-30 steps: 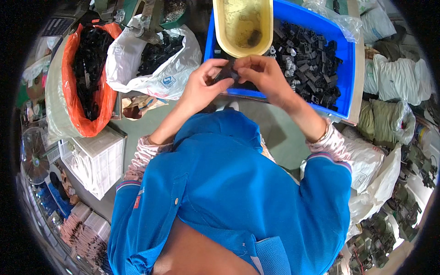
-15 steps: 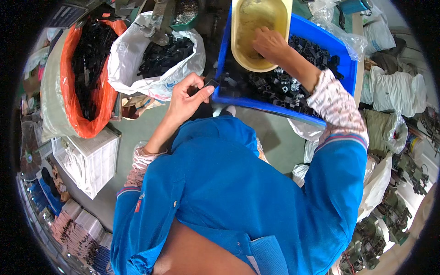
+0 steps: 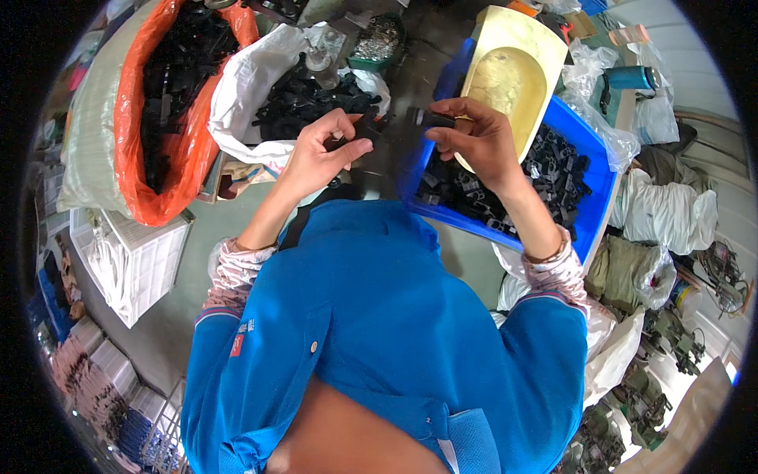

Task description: The person repeatedly picks small black plastic components from a blue bin and a yellow scoop, joins them by hand, and places the assembled units into a white sack. The person also refills the yellow scoop from a large sack and continues the assembly cycle.

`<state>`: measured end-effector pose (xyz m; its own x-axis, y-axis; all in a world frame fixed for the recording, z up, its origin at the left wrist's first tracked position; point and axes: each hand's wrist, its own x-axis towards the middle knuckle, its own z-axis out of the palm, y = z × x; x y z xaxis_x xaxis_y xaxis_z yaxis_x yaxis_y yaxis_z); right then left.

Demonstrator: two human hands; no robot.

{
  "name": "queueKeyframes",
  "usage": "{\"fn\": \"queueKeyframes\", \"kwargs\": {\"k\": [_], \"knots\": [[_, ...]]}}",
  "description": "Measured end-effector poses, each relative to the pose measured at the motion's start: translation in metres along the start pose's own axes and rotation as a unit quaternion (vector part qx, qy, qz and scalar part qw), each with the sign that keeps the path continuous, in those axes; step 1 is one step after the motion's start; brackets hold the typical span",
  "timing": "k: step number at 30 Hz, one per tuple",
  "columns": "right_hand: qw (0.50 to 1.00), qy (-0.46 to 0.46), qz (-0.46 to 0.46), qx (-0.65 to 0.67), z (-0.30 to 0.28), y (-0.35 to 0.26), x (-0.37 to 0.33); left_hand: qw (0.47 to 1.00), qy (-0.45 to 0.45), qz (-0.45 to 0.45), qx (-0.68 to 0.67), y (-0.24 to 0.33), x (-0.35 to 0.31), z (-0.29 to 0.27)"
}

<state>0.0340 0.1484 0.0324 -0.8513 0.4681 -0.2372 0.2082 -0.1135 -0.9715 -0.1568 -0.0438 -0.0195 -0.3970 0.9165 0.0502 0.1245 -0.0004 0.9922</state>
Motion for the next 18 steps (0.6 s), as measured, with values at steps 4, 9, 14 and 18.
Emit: {"fn": "queueKeyframes", "kwargs": {"k": [4,9,14,18], "knots": [[0.99,0.062,-0.053,0.118,0.038,0.016,0.021,1.0,0.005,0.023,-0.015,-0.001,0.003,-0.016],[0.973,0.079,-0.031,0.216,0.061,0.015,0.047,1.0,-0.008,-0.008,-0.012,-0.002,0.005,-0.039],[0.99,0.094,-0.03,0.1,0.078,0.004,0.056,1.0,0.015,0.023,-0.006,-0.006,0.011,-0.059],[0.977,0.131,-0.006,0.171,0.089,0.004,0.069,1.0,-0.001,-0.017,-0.009,-0.001,0.016,-0.07]]}}
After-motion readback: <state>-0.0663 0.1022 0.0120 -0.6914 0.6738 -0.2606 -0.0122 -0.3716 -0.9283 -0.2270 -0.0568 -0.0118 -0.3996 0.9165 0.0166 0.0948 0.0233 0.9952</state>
